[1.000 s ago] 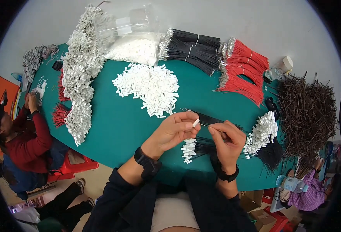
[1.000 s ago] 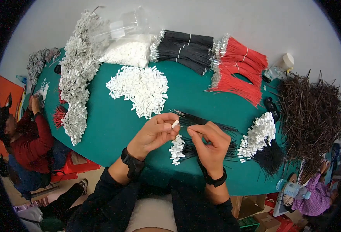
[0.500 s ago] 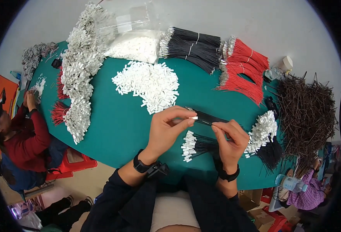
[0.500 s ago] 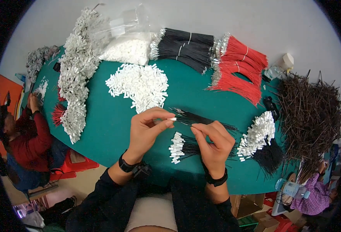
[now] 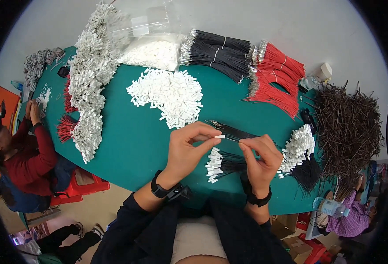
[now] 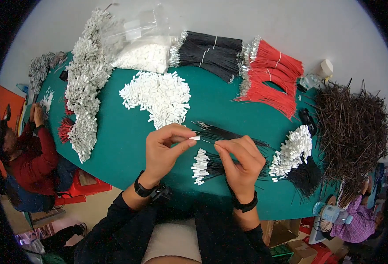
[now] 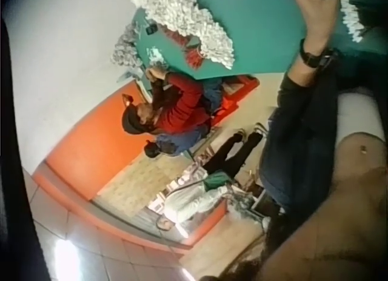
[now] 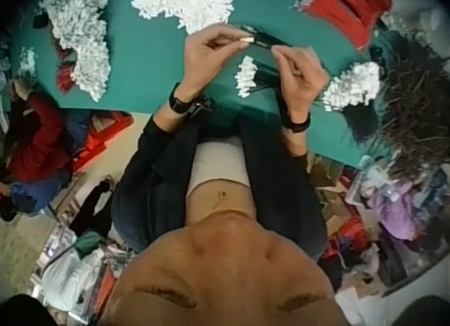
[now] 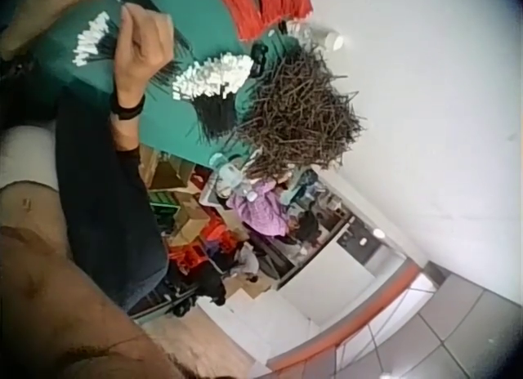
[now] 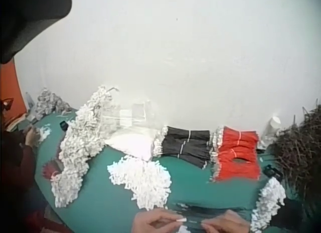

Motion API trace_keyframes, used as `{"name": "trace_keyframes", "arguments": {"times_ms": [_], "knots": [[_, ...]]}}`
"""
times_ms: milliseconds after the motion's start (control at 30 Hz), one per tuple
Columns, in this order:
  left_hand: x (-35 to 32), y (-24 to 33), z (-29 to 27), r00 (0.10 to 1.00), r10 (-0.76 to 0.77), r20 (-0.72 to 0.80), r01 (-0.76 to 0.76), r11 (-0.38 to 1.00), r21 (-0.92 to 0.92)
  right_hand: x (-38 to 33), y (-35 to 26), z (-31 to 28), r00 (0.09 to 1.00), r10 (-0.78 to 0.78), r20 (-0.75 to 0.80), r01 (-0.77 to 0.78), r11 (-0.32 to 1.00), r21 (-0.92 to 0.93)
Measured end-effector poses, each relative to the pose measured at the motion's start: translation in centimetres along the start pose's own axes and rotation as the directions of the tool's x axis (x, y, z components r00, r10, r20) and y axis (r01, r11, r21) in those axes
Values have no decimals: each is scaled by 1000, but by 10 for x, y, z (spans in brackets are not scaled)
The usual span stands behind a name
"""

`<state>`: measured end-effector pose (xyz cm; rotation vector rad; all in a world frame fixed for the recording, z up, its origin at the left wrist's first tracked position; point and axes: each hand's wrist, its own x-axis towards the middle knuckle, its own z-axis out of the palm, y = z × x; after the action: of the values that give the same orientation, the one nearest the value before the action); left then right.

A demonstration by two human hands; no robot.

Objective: The person picks up a white plastic sleeve and slides it onto the end of a black wire by hand. They repeat this process for several wires, then gather the wires together and place them into a pile on the table.

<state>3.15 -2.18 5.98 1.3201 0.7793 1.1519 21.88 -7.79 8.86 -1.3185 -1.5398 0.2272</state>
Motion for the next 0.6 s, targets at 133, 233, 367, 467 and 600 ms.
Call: {"name": "trace_keyframes", "arguments": {"times_ms": [133, 233, 367, 467, 600], "knots": [[0, 2, 0, 999, -34, 17, 34, 998, -47, 0, -1, 0, 1000, 21, -1, -21, 1000, 4], [0, 1, -1, 994, -100, 39, 104, 989, -108, -1, -1, 0, 1000, 29, 2, -29, 1000, 1], [1, -1, -5, 973, -215, 80, 228, 951, -208, -2, 1, 0, 1000, 21, 4, -21, 1000, 2], [2, -2, -6, 959, -265, 104, 284, 924, -257, -2, 1, 0, 1000, 19, 6, -19, 1000, -10], [2, 0, -6, 951, -290, 104, 307, 926, -222, 1, 0, -3, 998, -50, 34, 53, 994, -96]]}}
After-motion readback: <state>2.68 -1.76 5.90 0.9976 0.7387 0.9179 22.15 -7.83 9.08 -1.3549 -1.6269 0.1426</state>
